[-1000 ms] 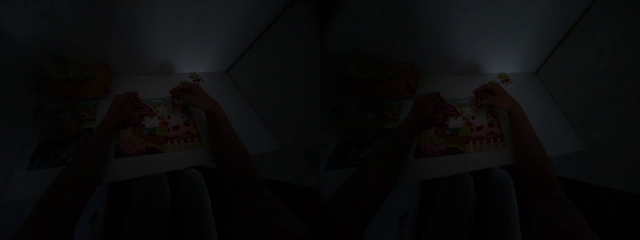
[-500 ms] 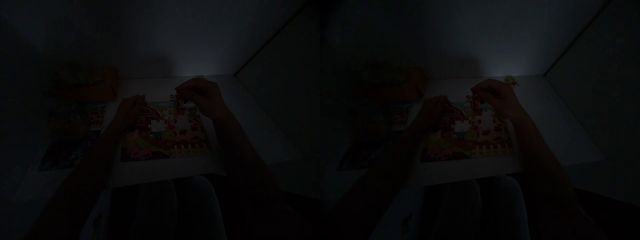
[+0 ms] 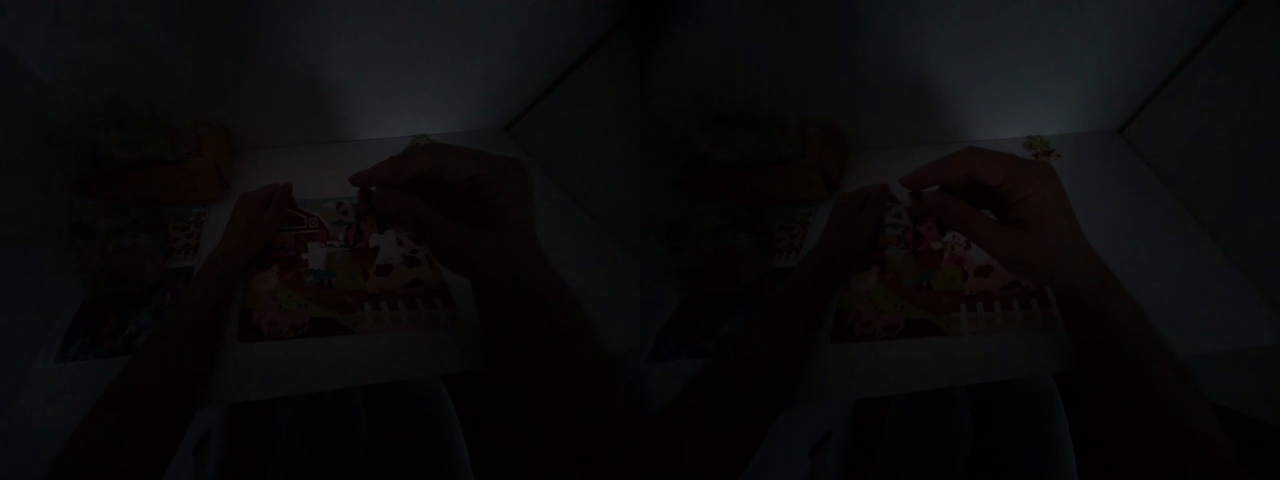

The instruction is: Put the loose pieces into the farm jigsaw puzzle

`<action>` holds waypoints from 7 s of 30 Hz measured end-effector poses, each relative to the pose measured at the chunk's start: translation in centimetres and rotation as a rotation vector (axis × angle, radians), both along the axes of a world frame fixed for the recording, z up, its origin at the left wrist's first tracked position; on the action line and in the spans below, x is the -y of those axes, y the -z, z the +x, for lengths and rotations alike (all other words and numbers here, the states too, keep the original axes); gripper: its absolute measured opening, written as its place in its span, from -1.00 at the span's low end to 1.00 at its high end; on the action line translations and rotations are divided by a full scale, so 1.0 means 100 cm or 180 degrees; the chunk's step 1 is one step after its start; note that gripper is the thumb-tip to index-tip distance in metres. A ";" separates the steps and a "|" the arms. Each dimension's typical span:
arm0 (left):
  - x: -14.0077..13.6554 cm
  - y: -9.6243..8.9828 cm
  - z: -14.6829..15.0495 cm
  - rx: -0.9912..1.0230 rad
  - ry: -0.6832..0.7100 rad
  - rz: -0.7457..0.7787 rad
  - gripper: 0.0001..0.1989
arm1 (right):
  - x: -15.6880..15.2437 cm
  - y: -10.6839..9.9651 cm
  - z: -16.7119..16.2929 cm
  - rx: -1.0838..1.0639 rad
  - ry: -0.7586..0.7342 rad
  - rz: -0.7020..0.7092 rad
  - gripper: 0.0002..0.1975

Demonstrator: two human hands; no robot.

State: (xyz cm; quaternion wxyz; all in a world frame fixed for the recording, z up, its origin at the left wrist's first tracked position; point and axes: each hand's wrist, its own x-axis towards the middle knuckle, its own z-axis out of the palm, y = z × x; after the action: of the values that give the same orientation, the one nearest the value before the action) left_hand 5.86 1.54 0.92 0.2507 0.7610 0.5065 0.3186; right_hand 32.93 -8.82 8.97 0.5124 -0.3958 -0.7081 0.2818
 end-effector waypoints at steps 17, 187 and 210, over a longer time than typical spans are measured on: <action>0.000 0.001 -0.001 0.0096 0.0207 -0.0019 -0.35 | -0.003 0.004 0.002 -0.0226 -0.0136 -0.0057 -0.72; -0.015 0.023 -0.004 -0.0793 0.0565 0.0378 0.04 | -0.063 0.067 0.072 0.0925 -0.0351 -0.1200 -0.66; -0.013 0.023 -0.003 -0.0931 0.0507 0.0437 0.02 | -0.063 0.092 0.074 0.2001 -0.0215 -0.0382 -0.43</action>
State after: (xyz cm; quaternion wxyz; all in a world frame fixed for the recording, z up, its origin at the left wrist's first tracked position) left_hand 5.60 2.85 -1.41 0.1463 0.8522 0.4528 0.2175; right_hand 40.29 -2.54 -0.25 0.2346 -0.4692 -0.8266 0.2038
